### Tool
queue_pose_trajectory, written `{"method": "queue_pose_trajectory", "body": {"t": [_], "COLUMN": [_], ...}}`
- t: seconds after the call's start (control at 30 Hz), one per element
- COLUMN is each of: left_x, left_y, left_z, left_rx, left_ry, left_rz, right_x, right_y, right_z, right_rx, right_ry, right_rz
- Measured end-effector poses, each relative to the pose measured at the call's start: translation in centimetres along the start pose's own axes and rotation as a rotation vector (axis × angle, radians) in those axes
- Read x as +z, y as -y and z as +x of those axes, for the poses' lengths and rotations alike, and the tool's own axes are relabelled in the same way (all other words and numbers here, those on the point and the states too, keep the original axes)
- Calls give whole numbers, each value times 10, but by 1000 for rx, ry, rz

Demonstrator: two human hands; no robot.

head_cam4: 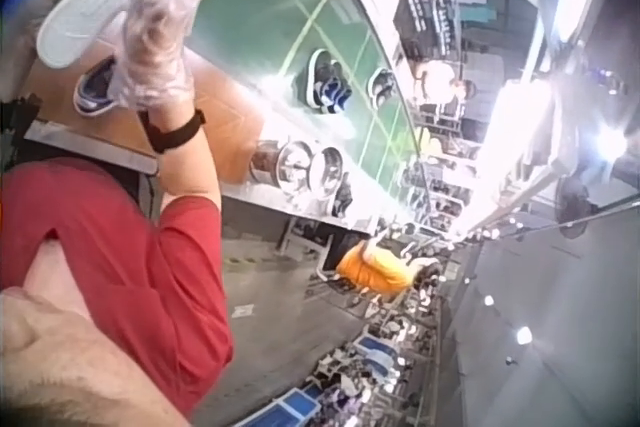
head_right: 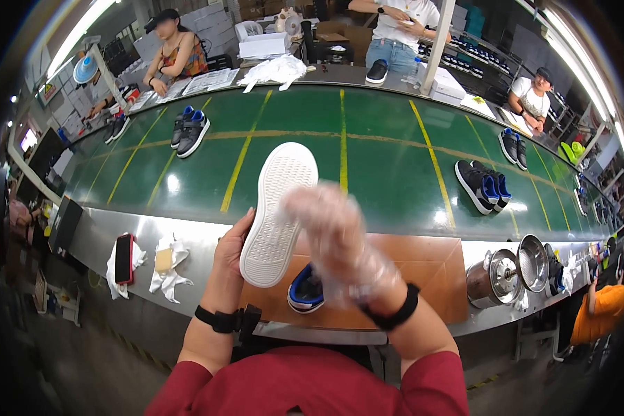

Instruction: Cleaning and inspecting the soles of newly manufactured shoes on a conveyor belt in a factory finishing area.

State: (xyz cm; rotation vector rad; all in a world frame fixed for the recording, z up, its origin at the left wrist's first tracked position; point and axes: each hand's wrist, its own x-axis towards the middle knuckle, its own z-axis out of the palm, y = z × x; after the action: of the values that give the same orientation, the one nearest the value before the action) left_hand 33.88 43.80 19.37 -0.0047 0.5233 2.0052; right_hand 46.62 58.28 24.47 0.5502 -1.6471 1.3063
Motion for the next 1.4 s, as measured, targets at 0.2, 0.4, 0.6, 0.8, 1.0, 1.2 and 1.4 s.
{"method": "queue_pose_trajectory", "body": {"t": [0.2,0.4,0.6,0.8,1.0,1.2,1.4], "left_x": [-9,-18,-28,-15,-6,-39,-11], "left_y": [5,1,-15,-13,1,-4,8], "left_z": [12,12,17,5,12,17,7], "left_rx": [57,59,-96,-114,-120,-61,-39], "left_ry": [-29,-24,61,75,53,17,-20], "left_rz": [63,88,-101,-147,-80,-107,-74], "right_x": [16,50,15,-20,-4,32,-5], "right_y": [-11,35,51,41,-3,35,10], "right_z": [20,-14,-38,-5,-16,-47,-13], "right_rx": [-71,-69,75,124,61,-82,-4], "right_ry": [232,732,881,544,140,539,271], "right_rz": [-509,-499,-488,-436,-292,-602,-689]}}
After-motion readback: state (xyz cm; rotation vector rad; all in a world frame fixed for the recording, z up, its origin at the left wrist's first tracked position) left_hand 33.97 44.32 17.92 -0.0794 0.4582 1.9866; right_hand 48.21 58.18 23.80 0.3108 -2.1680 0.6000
